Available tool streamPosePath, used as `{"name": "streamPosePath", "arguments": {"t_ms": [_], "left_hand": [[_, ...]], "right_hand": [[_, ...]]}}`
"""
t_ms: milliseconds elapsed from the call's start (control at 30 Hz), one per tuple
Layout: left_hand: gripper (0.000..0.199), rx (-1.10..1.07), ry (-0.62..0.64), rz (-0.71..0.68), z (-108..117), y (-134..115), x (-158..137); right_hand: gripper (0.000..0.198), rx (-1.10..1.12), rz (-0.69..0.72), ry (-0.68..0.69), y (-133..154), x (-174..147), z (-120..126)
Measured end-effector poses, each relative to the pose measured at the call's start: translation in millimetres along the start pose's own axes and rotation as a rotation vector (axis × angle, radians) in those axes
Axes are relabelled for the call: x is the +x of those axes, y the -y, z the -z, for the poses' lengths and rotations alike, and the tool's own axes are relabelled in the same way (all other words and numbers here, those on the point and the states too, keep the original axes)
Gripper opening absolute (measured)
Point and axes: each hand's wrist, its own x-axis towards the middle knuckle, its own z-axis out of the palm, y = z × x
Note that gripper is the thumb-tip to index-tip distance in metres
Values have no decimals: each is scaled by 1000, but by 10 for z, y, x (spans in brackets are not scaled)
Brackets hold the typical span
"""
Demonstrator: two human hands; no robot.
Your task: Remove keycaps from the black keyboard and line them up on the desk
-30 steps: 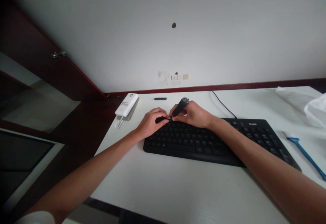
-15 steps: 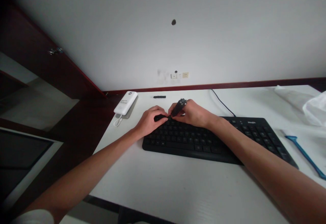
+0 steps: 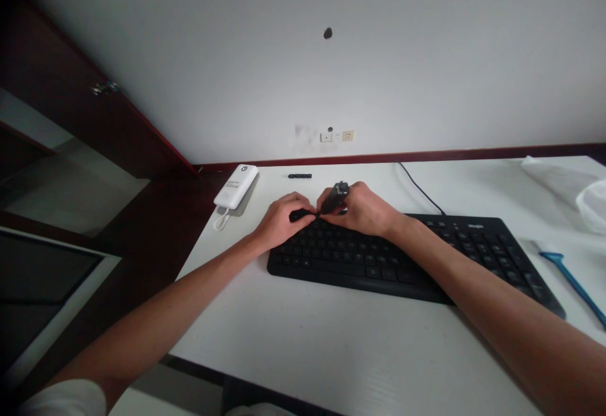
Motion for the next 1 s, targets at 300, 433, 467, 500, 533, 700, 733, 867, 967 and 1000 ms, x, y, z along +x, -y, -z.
{"name": "streamPosePath", "arguments": {"t_ms": [300, 433, 467, 500, 533, 700, 733, 867, 967, 1000], "left_hand": [[7, -5, -6, 14, -10, 10, -1], [7, -9, -11, 21, -13, 12, -5], [7, -13, -13, 23, -13, 11, -6], [7, -18, -15, 25, -12, 8, -7], [8, -23, -17, 26, -12, 5, -7], [7, -20, -16, 39, -11, -8, -1], [7, -18, -15, 44, -12, -8, 0], [9, -37, -18, 53, -18, 4, -1], [9, -54, -14, 61, -21, 1, -5], [9, -55, -9, 66, -22, -7, -6]], "right_hand": [[29, 103, -68, -77, -101, -13, -95], [29, 38, -69, -70, -59, -20, -105], [28, 17, -73, -71, -42, -20, -107], [27, -2, -77, -76, -25, -19, -110], [27, -20, -80, -85, -8, -17, -113], [29, -99, -98, -143, 59, 6, -112], [30, -98, -103, -144, 65, 10, -108], [27, -61, -94, -105, 65, 11, -94], [26, 2, -100, -74, 32, 1, -92], [26, 29, -106, -68, 16, -1, -95]]}}
